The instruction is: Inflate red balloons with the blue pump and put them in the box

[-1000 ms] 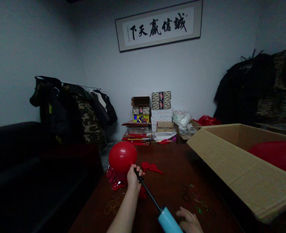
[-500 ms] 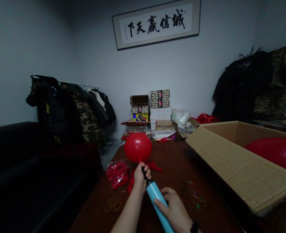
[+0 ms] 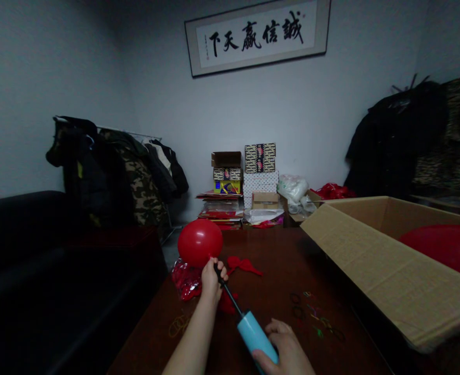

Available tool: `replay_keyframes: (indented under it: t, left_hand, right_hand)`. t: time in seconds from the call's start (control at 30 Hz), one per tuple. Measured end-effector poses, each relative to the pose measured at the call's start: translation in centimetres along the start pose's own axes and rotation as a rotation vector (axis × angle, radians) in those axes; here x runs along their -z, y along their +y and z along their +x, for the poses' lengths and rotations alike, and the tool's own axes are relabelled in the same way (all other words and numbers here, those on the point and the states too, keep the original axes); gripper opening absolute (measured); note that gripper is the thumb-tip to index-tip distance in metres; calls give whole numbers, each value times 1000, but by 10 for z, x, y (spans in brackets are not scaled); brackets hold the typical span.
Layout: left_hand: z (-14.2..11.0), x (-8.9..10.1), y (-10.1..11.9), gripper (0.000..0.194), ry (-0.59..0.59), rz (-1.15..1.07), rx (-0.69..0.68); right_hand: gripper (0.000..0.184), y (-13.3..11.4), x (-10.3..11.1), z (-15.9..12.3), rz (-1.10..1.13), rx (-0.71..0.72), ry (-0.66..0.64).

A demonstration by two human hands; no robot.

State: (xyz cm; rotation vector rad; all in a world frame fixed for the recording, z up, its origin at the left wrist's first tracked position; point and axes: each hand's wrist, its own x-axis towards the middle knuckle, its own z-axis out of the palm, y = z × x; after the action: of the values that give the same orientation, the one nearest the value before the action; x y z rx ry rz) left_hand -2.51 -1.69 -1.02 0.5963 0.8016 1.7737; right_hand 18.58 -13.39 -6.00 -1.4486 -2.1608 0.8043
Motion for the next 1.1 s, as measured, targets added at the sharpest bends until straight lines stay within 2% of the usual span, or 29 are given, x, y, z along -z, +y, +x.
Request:
replay_keyframes:
  t: [0.13, 0.27, 0.4, 0.63, 0.87, 1.1]
  left_hand:
    - [5, 11, 13, 24, 36, -5, -33]
    - [4, 15, 17, 23, 41, -4, -28]
    - [0, 10, 15, 23, 49, -17, -9]
    - [-4, 1, 7, 27, 22, -52, -1]
    - [-18, -9, -9, 29, -6, -42, 34]
    - [-44, -29, -39, 29, -93, -9, 146]
  right_hand:
    - [49, 17, -4, -9, -36, -7, -52]
    - [52, 22, -6, -14, -42, -41, -62]
    - [57, 24, -7, -16, -64, -25, -75]
    - [57, 25, -5, -22, -70, -15, 5]
    - [55, 17, 10, -21, -60, -20, -35]
    - [47, -7, 22, -9, -29, -32, 118]
